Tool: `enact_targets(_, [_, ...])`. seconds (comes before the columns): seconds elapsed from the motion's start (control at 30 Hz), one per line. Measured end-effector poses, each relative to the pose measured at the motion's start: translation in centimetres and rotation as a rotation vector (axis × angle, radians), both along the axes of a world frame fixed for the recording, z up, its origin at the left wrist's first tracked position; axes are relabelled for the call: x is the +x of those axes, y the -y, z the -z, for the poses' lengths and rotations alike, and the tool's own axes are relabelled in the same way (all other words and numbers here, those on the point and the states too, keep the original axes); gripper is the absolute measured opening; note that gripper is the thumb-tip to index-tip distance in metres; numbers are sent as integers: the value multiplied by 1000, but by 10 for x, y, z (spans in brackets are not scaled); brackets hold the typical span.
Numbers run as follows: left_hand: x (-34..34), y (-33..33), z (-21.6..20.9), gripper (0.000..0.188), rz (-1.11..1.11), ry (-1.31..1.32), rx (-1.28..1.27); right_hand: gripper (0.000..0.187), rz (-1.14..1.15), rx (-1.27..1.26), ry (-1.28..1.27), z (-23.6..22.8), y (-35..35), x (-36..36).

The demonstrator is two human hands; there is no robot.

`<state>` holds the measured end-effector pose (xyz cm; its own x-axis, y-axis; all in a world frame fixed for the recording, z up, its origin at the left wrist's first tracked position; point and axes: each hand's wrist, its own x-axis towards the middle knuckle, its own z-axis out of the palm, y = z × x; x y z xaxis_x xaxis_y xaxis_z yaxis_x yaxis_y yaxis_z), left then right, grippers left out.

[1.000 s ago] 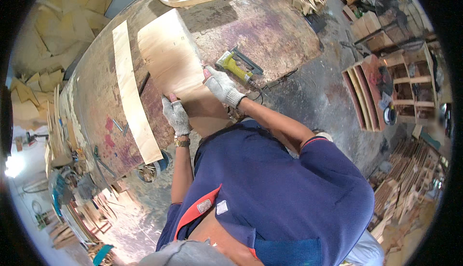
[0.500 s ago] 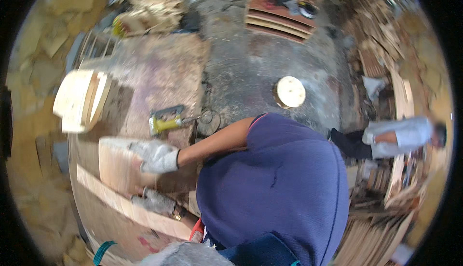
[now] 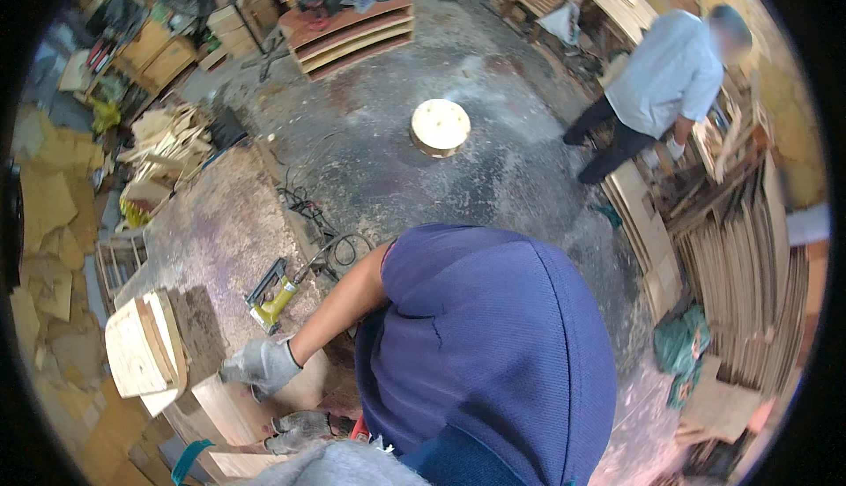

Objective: The person assembles small wooden boxes by wrapping thin plywood sheets around a base and securing them with a pneumatic nail gun. They repeatedly position the wood, drive nails along the edges, and rotate the pieces to complete each box.

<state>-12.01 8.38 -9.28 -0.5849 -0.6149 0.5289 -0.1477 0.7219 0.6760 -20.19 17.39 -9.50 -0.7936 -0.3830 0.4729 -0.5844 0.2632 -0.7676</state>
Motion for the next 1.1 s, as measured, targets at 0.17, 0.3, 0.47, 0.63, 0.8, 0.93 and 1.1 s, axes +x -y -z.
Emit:
enact_targets(0.17, [-18, 4, 1, 51, 117, -3, 16, 55, 33, 36, -42, -11, 18, -8])
enact_targets(0.3, [-29, 10, 4, 52, 194, -2, 21, 52, 77, 12, -225, -23, 29, -16])
enact_targets(0.47, [-36, 28, -11, 52, 270, -3, 30, 37, 85, 95, -277, -31, 48, -27])
enact_targets(0.63, [-20, 82, -5, 53, 159, 34, 17, 37, -13, 81, -251, -28, 81, -58])
enact_targets(0.8, [-38, 145, -6, 54, 19, 61, 201, 54, -55, 421, -115, -65, 97, -74])
enact_targets(0.93, [-60, 159, -11, 55, 53, -28, 523, 61, -89, 509, -40, -86, 85, -70])
enact_targets(1.1, [-74, 158, 1, 49, 129, -361, 769, 81, -10, 631, 74, -97, 77, -79])
